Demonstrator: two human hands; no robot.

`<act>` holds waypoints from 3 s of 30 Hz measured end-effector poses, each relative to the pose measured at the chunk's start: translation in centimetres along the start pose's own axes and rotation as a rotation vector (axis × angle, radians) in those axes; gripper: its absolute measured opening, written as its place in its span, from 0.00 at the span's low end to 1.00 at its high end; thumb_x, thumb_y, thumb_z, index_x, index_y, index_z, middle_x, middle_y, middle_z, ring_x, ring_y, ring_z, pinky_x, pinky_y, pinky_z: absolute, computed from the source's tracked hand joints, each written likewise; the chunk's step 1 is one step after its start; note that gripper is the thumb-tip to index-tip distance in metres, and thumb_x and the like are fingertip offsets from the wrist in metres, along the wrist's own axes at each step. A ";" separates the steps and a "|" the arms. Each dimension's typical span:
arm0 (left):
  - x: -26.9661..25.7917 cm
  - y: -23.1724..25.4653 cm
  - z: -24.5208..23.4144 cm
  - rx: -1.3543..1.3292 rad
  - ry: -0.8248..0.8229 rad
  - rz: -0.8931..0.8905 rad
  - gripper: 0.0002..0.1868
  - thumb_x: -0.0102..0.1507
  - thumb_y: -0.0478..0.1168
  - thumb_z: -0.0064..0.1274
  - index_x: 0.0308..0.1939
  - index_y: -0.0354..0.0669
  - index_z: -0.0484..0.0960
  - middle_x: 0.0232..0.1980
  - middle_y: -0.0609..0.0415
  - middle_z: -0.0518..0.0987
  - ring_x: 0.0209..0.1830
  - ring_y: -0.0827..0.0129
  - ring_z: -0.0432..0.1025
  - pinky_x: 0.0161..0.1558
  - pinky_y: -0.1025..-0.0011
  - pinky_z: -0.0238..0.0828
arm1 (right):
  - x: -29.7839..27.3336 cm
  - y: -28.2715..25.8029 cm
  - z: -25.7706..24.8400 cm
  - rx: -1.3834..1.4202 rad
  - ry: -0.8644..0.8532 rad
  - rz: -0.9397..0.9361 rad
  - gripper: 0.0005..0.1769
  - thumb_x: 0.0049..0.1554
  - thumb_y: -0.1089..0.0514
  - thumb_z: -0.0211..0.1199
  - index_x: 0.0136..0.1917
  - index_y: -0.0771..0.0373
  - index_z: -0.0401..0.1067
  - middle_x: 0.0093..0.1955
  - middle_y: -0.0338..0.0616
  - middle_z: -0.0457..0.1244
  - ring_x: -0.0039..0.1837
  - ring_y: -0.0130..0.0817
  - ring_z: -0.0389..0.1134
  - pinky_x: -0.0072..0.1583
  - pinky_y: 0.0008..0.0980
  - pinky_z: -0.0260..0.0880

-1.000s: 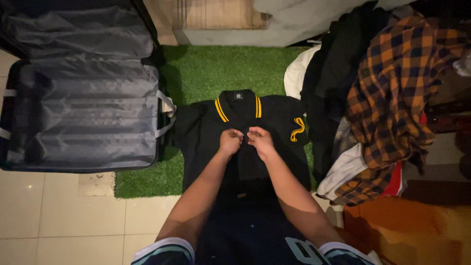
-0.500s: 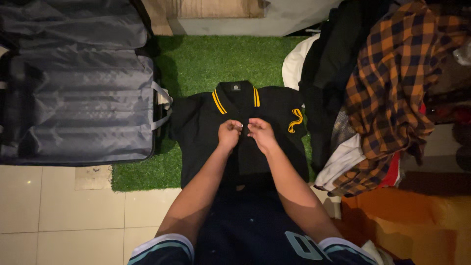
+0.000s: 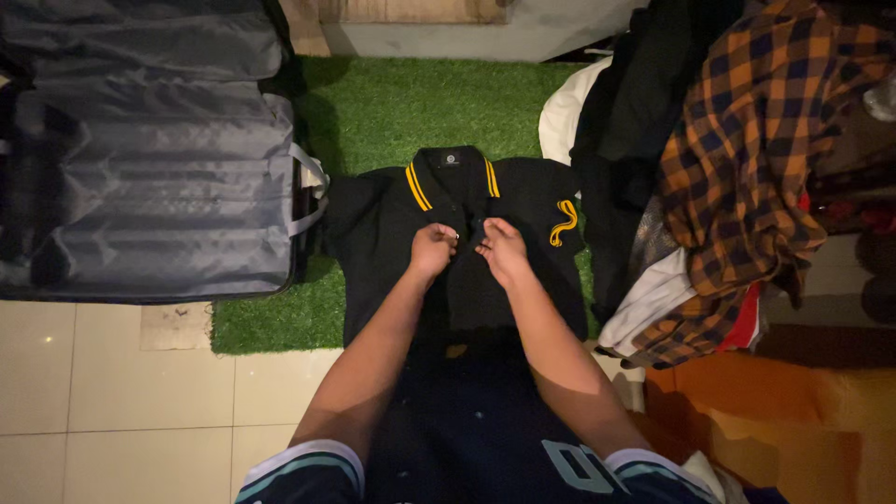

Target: The person adjusts the lining inside an open suitcase and then folds a black shirt on a mat on the floor.

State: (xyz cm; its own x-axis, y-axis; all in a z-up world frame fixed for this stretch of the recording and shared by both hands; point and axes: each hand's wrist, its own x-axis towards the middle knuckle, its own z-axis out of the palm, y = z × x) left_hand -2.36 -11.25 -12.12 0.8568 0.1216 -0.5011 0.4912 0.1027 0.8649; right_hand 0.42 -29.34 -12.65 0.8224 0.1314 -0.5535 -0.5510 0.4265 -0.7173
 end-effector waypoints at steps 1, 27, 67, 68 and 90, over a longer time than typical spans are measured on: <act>0.0 -0.1 -0.1 0.000 0.000 0.001 0.04 0.61 0.29 0.52 0.39 0.36 0.80 0.31 0.55 0.80 0.26 0.73 0.73 0.28 0.73 0.68 | 0.0 0.0 -0.2 0.026 -0.010 0.002 0.04 0.65 0.58 0.61 0.54 0.58 0.71 0.42 0.34 0.62 0.42 0.27 0.64 0.47 0.35 0.69; -0.1 -1.2 -0.6 0.092 0.013 0.162 0.06 0.56 0.27 0.52 0.36 0.34 0.81 0.32 0.53 0.82 0.30 0.72 0.77 0.34 0.72 0.75 | -1.3 0.5 0.3 0.050 0.006 0.034 0.13 0.63 0.53 0.60 0.58 0.53 0.61 0.46 0.43 0.62 0.50 0.42 0.67 0.55 0.48 0.73; -0.6 -1.8 0.7 0.306 0.100 0.228 0.05 0.64 0.36 0.55 0.38 0.36 0.83 0.34 0.47 0.85 0.33 0.65 0.81 0.39 0.67 0.77 | -2.1 4.4 2.5 -0.348 0.068 -0.286 0.07 0.58 0.67 0.61 0.51 0.63 0.75 0.42 0.37 0.68 0.43 0.25 0.69 0.46 0.26 0.73; -0.5 -1.9 0.6 0.288 0.077 0.239 0.06 0.65 0.37 0.54 0.39 0.36 0.82 0.33 0.47 0.85 0.32 0.66 0.80 0.37 0.68 0.76 | -2.2 4.2 2.6 -0.363 0.086 -0.280 0.10 0.56 0.68 0.62 0.52 0.63 0.74 0.43 0.39 0.69 0.43 0.26 0.69 0.45 0.26 0.73; -1.7 0.3 1.8 0.598 0.180 0.252 0.08 0.64 0.37 0.58 0.39 0.33 0.83 0.38 0.36 0.83 0.43 0.43 0.79 0.44 0.55 0.74 | -0.7 4.1 1.3 -0.216 0.023 -0.187 0.09 0.55 0.68 0.63 0.45 0.57 0.66 0.35 0.34 0.62 0.37 0.24 0.64 0.40 0.27 0.63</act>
State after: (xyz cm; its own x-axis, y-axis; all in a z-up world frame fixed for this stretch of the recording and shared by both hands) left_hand -3.36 -13.24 -10.97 0.9427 0.2381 -0.2335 0.3259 -0.5085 0.7970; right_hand -2.25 -26.54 -14.63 0.9105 0.0470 -0.4107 -0.4094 0.2404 -0.8801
